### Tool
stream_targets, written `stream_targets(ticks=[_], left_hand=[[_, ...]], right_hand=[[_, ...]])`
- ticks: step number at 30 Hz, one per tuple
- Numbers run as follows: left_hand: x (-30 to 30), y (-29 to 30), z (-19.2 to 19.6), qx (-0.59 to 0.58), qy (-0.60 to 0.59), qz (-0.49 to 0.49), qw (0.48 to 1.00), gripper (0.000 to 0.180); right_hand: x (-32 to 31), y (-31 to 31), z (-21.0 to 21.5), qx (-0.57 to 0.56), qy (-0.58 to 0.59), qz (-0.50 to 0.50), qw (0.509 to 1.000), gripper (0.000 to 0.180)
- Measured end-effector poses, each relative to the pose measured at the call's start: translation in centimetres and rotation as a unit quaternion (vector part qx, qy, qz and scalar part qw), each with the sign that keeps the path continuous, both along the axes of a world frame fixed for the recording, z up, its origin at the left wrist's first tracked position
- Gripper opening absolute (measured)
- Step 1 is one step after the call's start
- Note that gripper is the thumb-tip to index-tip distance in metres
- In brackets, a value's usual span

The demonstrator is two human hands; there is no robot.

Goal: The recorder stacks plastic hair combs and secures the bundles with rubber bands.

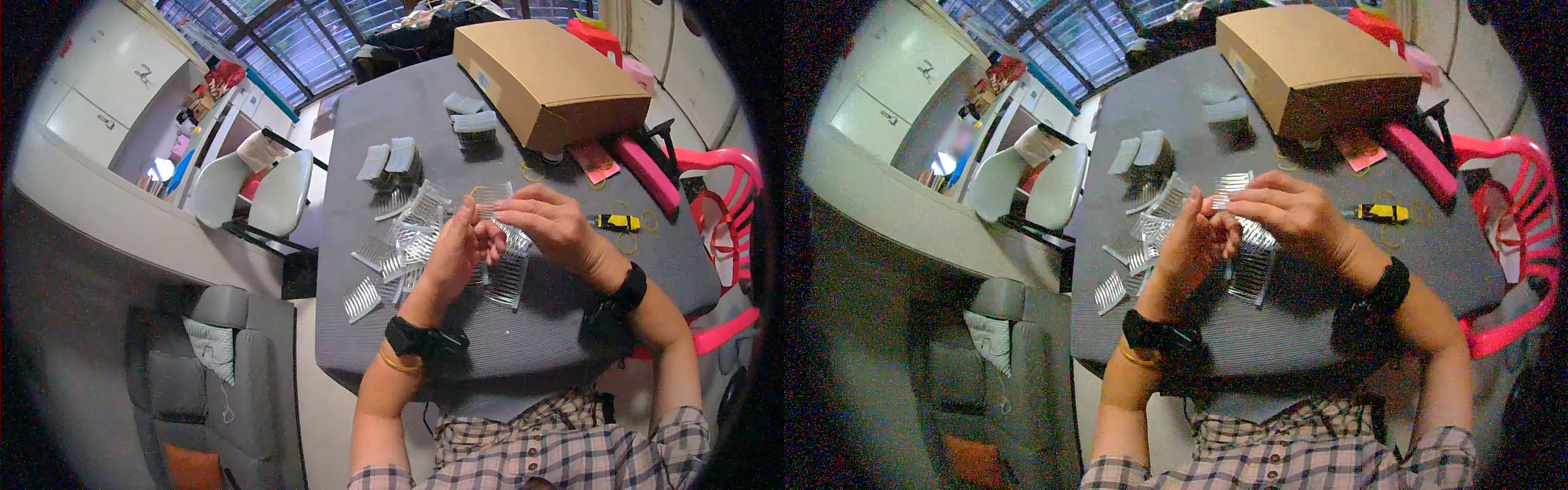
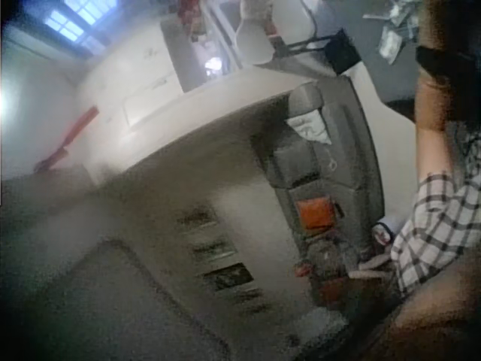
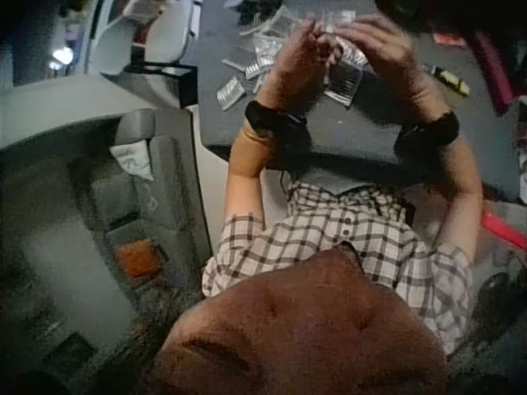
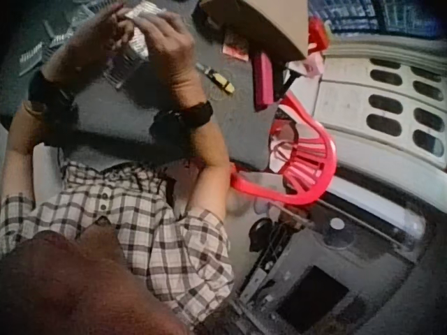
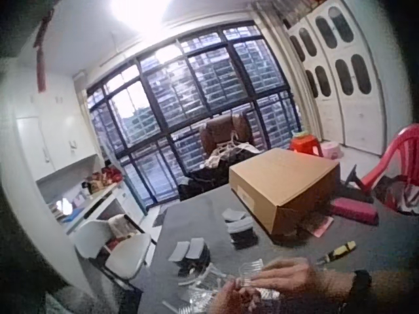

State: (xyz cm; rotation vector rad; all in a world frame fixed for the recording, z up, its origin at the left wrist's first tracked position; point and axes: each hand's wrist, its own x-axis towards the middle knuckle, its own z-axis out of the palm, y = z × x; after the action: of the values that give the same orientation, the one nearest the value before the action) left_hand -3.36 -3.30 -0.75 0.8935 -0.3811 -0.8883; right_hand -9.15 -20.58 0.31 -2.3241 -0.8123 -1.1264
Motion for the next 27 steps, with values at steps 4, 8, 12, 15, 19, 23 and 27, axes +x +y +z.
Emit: stream_targets(ticks=[4,8,12,15,19,23,27], left_hand=[[-0.1,-0.4,0.0,0.107,-0.063,0.021,0.992,0.024],[-0.2,-0.2,-0.4,0.19,-0.125,0.051,0.972,0.019],[-0.1,-0.3,-0.5,0.195,-0.154,0.046,0.968,0.018],[-0.2,-0.1,-0.1,0.201,-0.16,0.039,0.966,0.018],[-0.4,-0.1,0.1,0.209,-0.175,0.039,0.961,0.016],[-0.4,-0.1,0.3,0.224,-0.185,0.04,0.956,0.016],[-0.5,-0.1,0.1,0.232,-0.197,0.031,0.952,0.016]], right_hand=[[-0.7,-0.2,0.7,0.084,0.127,0.098,0.983,0.031],[-0.8,-1.2,0.4,0.253,0.246,0.02,0.936,0.032],[-0.3,-2.7,-0.5,0.136,0.365,-0.034,0.921,0.025],[-0.2,-2.7,-0.6,0.132,0.428,-0.031,0.893,0.021],[-0.4,-2.0,-0.6,0.336,0.459,0.096,0.817,0.015],[-0.1,-2.2,-0.7,0.3,0.453,0.082,0.836,0.016],[-0.1,-2.2,-0.9,0.266,0.454,0.04,0.85,0.019]])
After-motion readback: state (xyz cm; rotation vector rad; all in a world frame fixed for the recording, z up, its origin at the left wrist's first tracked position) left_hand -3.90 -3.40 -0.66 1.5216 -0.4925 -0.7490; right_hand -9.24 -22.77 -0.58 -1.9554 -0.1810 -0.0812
